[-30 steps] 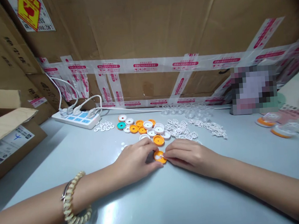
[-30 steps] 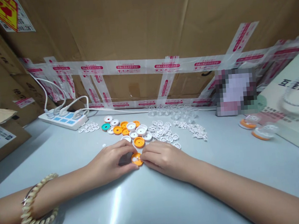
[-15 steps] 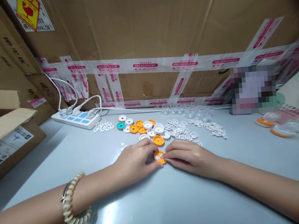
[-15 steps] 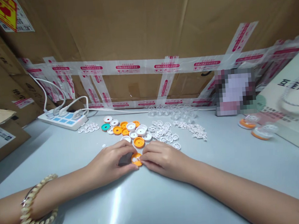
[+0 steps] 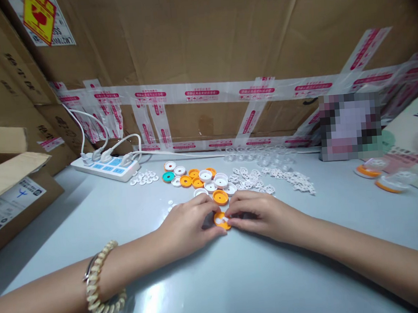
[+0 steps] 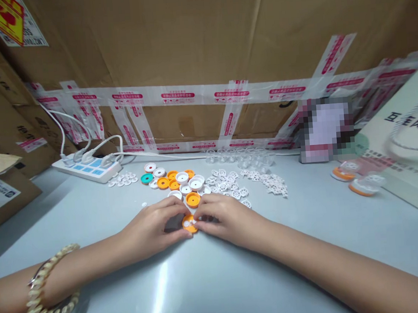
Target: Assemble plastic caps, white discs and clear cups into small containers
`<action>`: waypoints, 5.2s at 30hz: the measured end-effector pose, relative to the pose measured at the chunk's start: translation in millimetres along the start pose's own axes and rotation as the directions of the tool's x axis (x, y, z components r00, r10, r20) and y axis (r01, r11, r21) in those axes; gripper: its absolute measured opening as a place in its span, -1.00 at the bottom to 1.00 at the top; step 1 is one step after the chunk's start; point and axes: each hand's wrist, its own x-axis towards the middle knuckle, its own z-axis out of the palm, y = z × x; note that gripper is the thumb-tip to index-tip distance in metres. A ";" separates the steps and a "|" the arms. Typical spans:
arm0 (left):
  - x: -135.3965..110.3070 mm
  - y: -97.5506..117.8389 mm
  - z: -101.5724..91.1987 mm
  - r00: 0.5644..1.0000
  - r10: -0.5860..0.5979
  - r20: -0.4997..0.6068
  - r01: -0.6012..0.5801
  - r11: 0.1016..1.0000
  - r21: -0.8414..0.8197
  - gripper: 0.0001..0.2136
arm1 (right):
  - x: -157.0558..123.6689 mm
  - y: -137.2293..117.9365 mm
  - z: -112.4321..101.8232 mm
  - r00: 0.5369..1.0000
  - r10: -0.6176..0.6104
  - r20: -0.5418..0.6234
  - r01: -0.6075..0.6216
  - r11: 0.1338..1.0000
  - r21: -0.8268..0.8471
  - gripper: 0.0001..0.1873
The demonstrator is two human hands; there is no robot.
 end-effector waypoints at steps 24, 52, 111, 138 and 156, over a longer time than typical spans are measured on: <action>1.2 0.8 1.0 1.000 -0.008 -0.013 0.008 1.000 0.019 -0.79 | 3.0 -7.1 4.6 0.998 -0.051 0.035 0.057 0.969 -0.239 -0.82; 0.9 -1.9 2.8 1.000 -0.004 -0.018 0.004 1.000 0.018 -0.76 | -13.4 0.8 12.7 0.953 -0.273 -0.132 0.224 0.928 -0.299 -0.81; -11.5 5.5 8.1 0.992 -0.004 -0.128 0.016 0.996 0.091 -0.76 | 38.5 18.9 -3.9 0.925 0.299 -0.236 -0.297 0.954 0.045 -0.78; 0.5 -2.3 -7.5 0.935 0.112 -0.338 -0.295 0.775 -0.559 -0.92 | 10.2 -33.5 -7.2 0.836 0.505 0.214 -0.323 0.138 0.936 -0.84; 5.7 -24.3 -12.4 0.999 0.039 -0.023 -0.040 0.517 -0.855 -0.80 | -6.4 -25.8 -2.5 0.859 0.511 -0.039 -0.481 0.830 0.283 -0.53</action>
